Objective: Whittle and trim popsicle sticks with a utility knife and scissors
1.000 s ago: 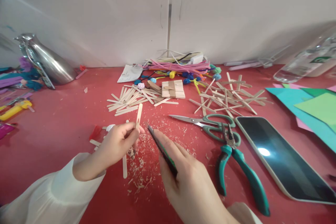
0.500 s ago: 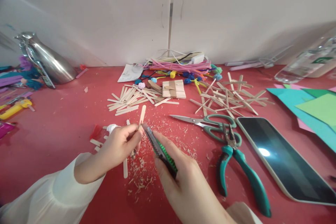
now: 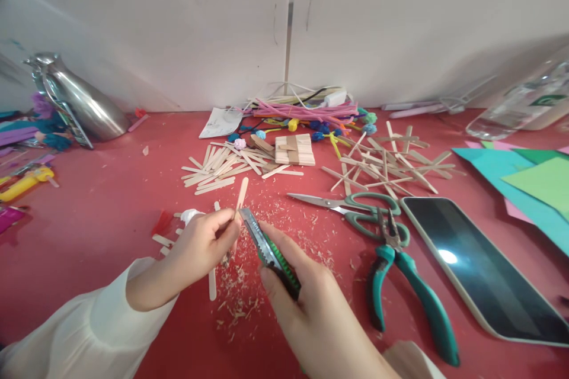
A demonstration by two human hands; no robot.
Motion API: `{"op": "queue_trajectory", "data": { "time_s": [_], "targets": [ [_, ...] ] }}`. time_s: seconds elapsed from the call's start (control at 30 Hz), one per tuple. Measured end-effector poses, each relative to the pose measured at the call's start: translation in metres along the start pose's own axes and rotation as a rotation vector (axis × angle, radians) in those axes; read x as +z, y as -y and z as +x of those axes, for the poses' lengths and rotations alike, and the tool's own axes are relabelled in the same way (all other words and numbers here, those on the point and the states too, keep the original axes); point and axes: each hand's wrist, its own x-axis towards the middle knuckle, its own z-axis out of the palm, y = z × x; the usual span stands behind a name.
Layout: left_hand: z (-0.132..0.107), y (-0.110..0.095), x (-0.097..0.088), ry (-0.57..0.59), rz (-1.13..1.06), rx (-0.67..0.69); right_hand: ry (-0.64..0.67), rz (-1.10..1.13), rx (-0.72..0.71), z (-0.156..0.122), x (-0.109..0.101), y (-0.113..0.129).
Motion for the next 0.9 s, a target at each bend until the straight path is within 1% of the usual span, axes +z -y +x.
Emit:
{"op": "queue_trajectory", "data": {
  "time_s": [0.1,0.2,0.3,0.37,0.47,0.53,0.57,0.63,0.77,0.9],
  "targets": [
    [0.000,0.001,0.001,-0.012,0.030,0.019,0.013,-0.122,-0.066,0.001,-0.002,-0.004],
    [0.001,0.004,0.003,-0.018,0.075,0.024,-0.004,-0.242,-0.139,0.003,-0.003,-0.008],
    [0.002,0.005,0.004,-0.002,0.092,0.014,-0.010,-0.336,-0.178,0.003,-0.002,-0.011],
    [0.003,0.005,0.004,0.013,0.090,-0.002,-0.037,-0.419,-0.204,0.001,-0.001,-0.012],
    [0.002,0.005,0.003,0.043,0.061,-0.029,-0.110,-0.605,-0.287,-0.003,0.002,-0.015],
    [0.002,0.005,0.003,0.056,0.020,-0.036,-0.128,-0.661,-0.319,-0.004,0.002,-0.015],
    [0.001,0.005,0.003,0.057,0.000,-0.038,-0.135,-0.644,-0.315,-0.004,0.001,-0.015],
    [0.000,0.006,0.003,0.052,-0.028,-0.039,-0.120,-0.537,-0.274,-0.002,0.000,-0.014],
    [0.000,0.008,0.004,0.056,-0.060,-0.048,-0.025,-0.296,-0.166,0.001,-0.005,-0.008],
    [0.001,0.009,0.005,0.054,-0.053,-0.049,0.027,-0.205,-0.041,0.002,-0.006,-0.004]
  ]
}}
